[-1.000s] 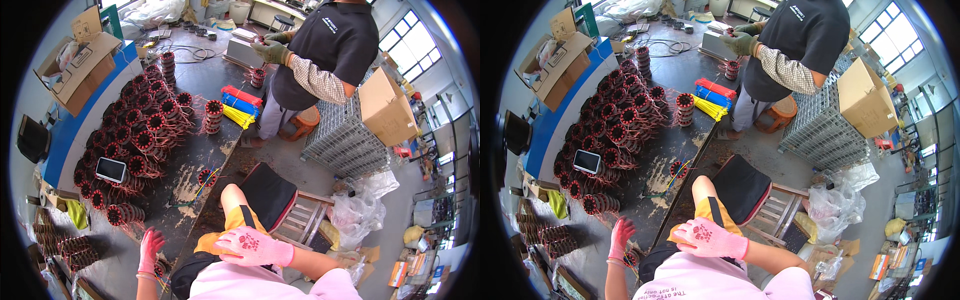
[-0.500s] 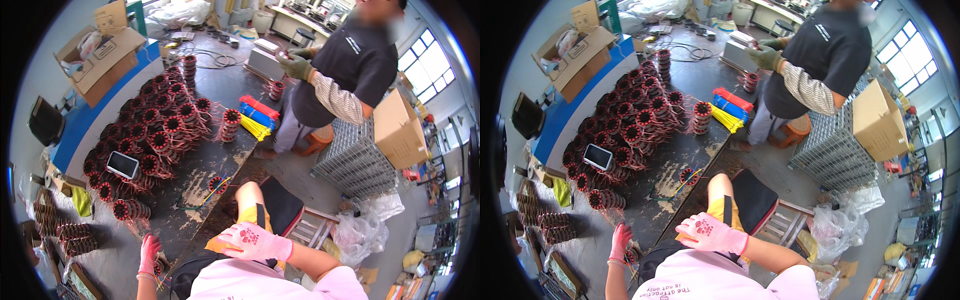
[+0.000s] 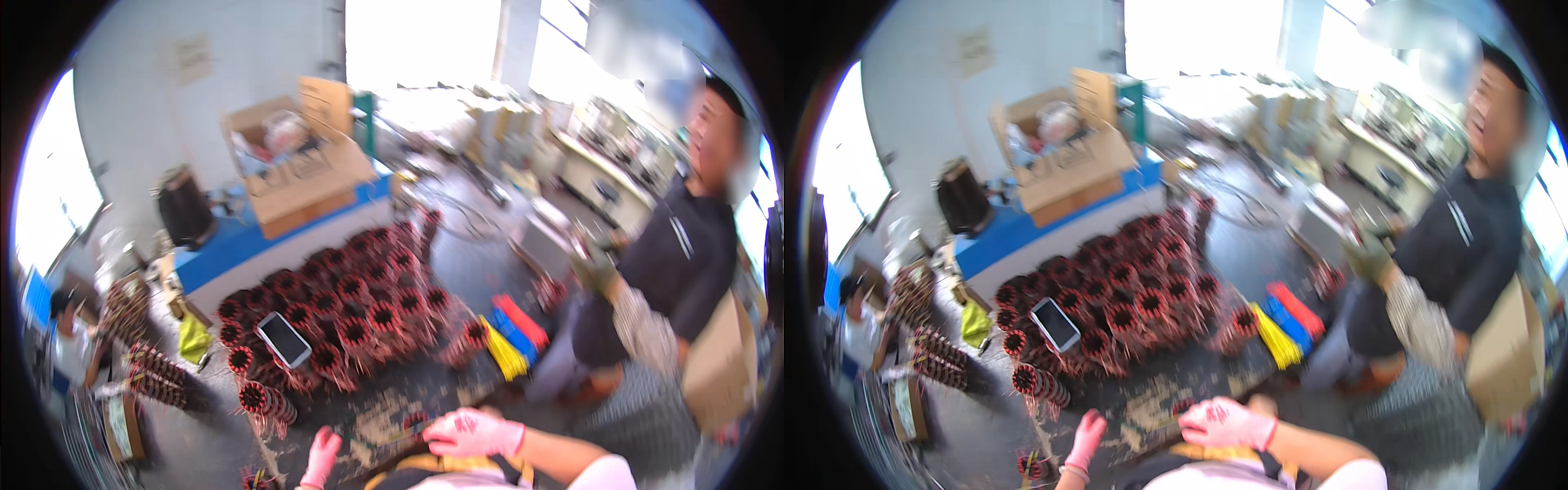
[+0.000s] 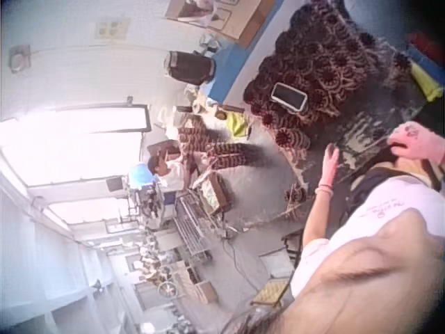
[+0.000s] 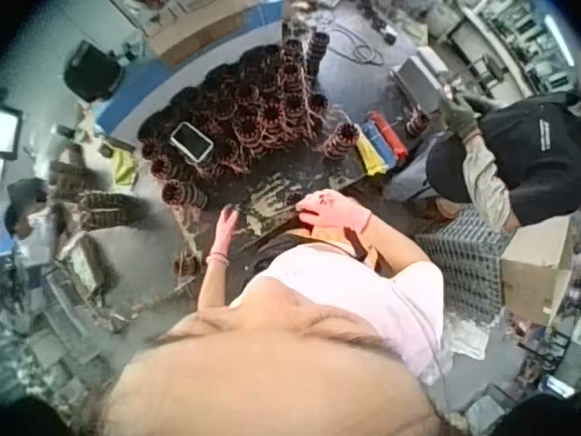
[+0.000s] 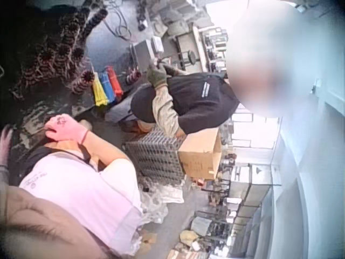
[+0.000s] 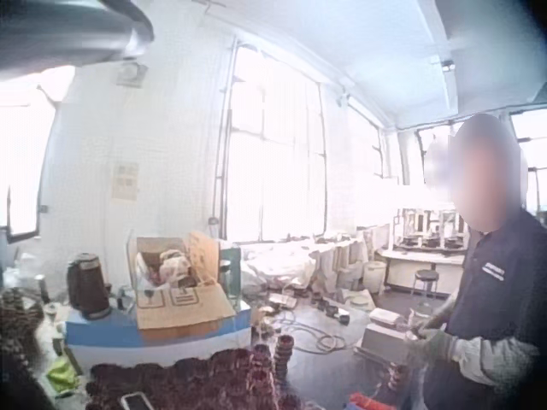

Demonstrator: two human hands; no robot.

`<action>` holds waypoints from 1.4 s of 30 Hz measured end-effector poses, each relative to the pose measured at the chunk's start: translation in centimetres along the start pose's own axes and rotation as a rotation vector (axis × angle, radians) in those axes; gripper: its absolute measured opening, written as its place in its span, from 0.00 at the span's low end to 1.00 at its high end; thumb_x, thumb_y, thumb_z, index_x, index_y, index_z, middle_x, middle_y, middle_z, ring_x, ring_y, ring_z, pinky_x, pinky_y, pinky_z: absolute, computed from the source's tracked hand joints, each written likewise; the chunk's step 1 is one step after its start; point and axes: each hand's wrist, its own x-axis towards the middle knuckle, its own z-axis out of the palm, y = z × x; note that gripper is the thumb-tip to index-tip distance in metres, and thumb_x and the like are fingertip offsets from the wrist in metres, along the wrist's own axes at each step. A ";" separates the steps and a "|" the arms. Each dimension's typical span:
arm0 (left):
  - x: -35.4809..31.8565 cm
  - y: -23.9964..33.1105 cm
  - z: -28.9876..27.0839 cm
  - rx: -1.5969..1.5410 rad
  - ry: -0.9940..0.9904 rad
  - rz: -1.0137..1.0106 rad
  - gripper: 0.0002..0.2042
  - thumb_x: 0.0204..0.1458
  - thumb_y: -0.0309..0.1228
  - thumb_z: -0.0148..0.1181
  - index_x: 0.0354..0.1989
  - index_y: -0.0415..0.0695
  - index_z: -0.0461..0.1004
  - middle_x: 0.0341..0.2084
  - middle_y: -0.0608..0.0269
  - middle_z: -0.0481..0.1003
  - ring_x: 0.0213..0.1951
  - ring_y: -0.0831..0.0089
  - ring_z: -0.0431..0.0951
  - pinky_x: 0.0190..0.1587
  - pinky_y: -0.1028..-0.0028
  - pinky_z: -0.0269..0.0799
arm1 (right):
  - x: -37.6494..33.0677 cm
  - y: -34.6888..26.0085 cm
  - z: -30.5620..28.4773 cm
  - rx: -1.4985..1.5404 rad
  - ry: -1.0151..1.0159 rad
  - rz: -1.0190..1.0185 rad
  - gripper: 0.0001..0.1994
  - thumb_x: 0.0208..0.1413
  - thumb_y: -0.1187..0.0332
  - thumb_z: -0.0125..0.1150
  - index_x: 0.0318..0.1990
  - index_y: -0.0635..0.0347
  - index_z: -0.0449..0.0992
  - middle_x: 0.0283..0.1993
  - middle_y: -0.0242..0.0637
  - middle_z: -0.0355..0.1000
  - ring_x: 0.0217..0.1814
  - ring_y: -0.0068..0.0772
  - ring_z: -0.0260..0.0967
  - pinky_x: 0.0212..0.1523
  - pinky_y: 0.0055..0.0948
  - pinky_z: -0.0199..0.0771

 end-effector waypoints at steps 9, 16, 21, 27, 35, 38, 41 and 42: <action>-2.1 2.8 18.3 0.879 -0.214 0.233 0.53 0.45 0.63 0.67 0.71 0.36 0.56 0.68 0.39 0.59 0.70 0.45 0.58 0.71 0.54 0.55 | -8.0 21.2 4.3 0.222 -0.088 0.142 0.09 0.61 0.62 0.58 0.39 0.55 0.80 0.41 0.38 0.79 0.40 0.40 0.77 0.42 0.36 0.77; 1.0 0.5 23.1 0.985 -0.292 0.543 0.53 0.36 0.55 0.74 0.68 0.35 0.58 0.66 0.38 0.60 0.69 0.41 0.57 0.73 0.50 0.49 | -9.8 28.3 12.1 0.179 -0.110 0.300 0.14 0.62 0.59 0.52 0.39 0.58 0.79 0.41 0.48 0.78 0.47 0.54 0.76 0.48 0.48 0.77; 2.0 -1.7 24.6 1.004 -0.276 0.556 0.50 0.37 0.49 0.75 0.69 0.42 0.59 0.65 0.47 0.63 0.65 0.45 0.63 0.70 0.54 0.57 | -9.8 31.2 18.2 0.095 0.102 0.263 0.09 0.61 0.61 0.56 0.40 0.53 0.79 0.38 0.42 0.76 0.45 0.50 0.75 0.45 0.46 0.76; 1.3 -3.0 24.4 0.975 -0.156 0.651 0.44 0.38 0.47 0.75 0.62 0.35 0.66 0.58 0.45 0.69 0.60 0.47 0.69 0.65 0.56 0.64 | -9.2 30.7 19.3 0.153 0.203 0.229 0.05 0.57 0.64 0.61 0.38 0.52 0.79 0.35 0.39 0.74 0.40 0.48 0.74 0.41 0.44 0.74; 0.6 -5.4 24.6 0.985 -0.051 0.759 0.46 0.40 0.51 0.73 0.65 0.32 0.63 0.62 0.40 0.67 0.64 0.46 0.67 0.68 0.56 0.60 | -11.0 22.8 14.0 1.021 0.233 0.060 0.16 0.68 0.71 0.48 0.59 0.64 0.74 0.54 0.32 0.75 0.46 0.18 0.69 0.50 0.22 0.72; 0.2 -5.6 24.5 0.986 -0.068 0.734 0.48 0.39 0.51 0.73 0.68 0.37 0.62 0.65 0.38 0.64 0.67 0.45 0.63 0.69 0.55 0.58 | -15.5 9.7 5.7 1.195 0.217 -0.400 0.20 0.67 0.62 0.49 0.56 0.72 0.73 0.58 0.49 0.74 0.57 0.36 0.70 0.61 0.37 0.68; 1.8 -6.3 26.4 1.132 0.006 0.746 0.48 0.39 0.52 0.73 0.69 0.40 0.62 0.67 0.38 0.61 0.67 0.41 0.61 0.70 0.53 0.56 | -20.8 0.1 3.0 0.858 0.708 -0.969 0.11 0.63 0.61 0.55 0.34 0.57 0.77 0.40 0.43 0.79 0.38 0.39 0.74 0.41 0.38 0.73; 0.8 -5.7 26.8 1.107 -0.002 0.755 0.49 0.39 0.53 0.73 0.69 0.40 0.62 0.67 0.38 0.61 0.67 0.41 0.60 0.70 0.54 0.56 | -23.4 -2.5 3.7 0.965 0.863 -0.950 0.07 0.64 0.64 0.55 0.35 0.50 0.77 0.39 0.34 0.79 0.35 0.33 0.72 0.39 0.35 0.70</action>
